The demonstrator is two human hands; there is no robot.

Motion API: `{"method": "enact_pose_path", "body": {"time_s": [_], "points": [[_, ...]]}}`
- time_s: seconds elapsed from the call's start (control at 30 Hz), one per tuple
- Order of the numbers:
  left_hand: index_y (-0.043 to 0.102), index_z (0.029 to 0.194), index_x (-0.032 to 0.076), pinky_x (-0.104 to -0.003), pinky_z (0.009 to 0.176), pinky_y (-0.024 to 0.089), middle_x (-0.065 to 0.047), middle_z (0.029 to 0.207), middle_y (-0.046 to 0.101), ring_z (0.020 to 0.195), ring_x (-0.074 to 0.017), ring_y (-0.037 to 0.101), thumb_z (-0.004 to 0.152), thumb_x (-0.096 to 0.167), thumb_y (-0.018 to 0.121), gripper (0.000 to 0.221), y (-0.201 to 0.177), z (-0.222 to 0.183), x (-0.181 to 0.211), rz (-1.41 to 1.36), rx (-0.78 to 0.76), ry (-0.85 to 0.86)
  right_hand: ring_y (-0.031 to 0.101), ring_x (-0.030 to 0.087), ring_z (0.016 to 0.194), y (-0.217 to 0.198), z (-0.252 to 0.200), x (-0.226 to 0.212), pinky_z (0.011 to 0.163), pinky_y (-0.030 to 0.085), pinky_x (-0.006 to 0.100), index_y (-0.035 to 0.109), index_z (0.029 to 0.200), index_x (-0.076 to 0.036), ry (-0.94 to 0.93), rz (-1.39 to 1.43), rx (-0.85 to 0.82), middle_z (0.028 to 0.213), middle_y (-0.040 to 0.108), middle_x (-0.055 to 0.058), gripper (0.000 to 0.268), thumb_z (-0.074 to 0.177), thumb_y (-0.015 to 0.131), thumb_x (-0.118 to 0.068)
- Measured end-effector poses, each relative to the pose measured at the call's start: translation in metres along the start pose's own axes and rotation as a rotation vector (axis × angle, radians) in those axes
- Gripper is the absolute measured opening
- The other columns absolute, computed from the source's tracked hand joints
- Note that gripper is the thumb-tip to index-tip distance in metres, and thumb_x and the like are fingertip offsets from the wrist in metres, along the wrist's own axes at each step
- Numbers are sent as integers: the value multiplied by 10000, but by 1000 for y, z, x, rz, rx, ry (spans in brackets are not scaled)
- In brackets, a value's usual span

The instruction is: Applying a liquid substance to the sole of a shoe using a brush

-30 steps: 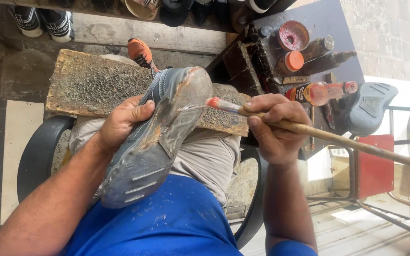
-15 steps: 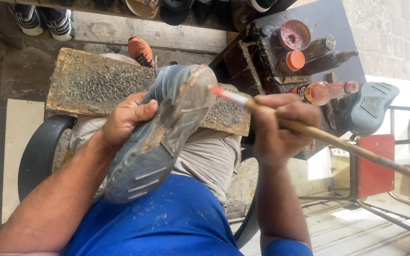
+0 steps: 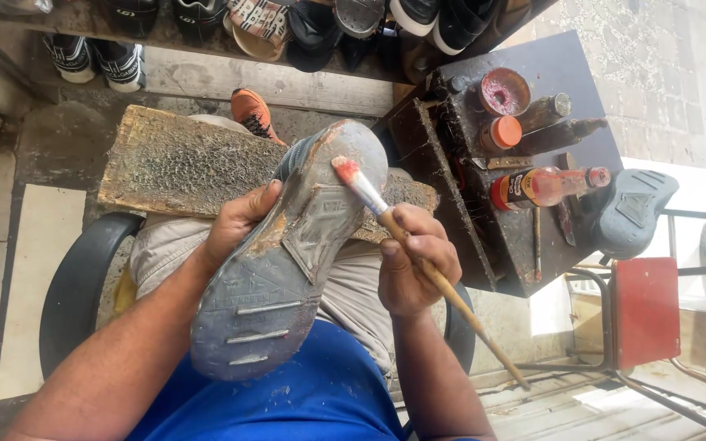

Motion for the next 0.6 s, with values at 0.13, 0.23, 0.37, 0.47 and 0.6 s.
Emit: {"method": "enact_pose_path", "body": {"time_s": [0.13,0.23,0.37,0.47,0.6], "points": [[729,1124,-2,-441,902,601,-162,935,763,888,-252,758,992,290,605,343,-19,0,0,-17,-22,11,736,337,899,-9,22,-21,815,614,449,663,860,-80,-209,-276,-117,968,742,231,252,800,778,136],[690,1077,-44,-400,721,637,-187,824,729,711,-252,754,964,222,624,297,-9,0,23,141,66,73,725,283,933,-47,42,-26,821,602,361,584,947,-87,-140,-417,-20,984,731,207,234,893,752,66],[691,1068,-60,-394,662,647,-193,779,722,674,-253,759,931,199,660,295,11,-1,23,178,22,72,728,236,826,-12,42,-45,724,589,293,513,962,-103,-97,-425,33,930,712,192,240,939,733,-10],[673,1044,-62,-354,598,639,-174,729,699,621,-211,741,948,168,648,250,21,-1,24,193,-7,86,732,278,694,11,32,-42,623,611,306,532,855,-62,-28,-273,-30,850,710,243,262,831,791,-24],[692,982,-28,-311,541,611,-147,682,679,588,-181,715,903,174,675,218,12,-10,31,352,13,93,691,190,601,-26,46,-9,540,581,247,537,960,-26,125,-239,77,836,703,230,221,931,756,-44]]}}
Point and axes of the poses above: each hand's wrist, its own z-axis towards the middle knuckle, its own y-axis out of the palm, x = y × z, the point moved 10 cm from there along z, towards the middle knuckle
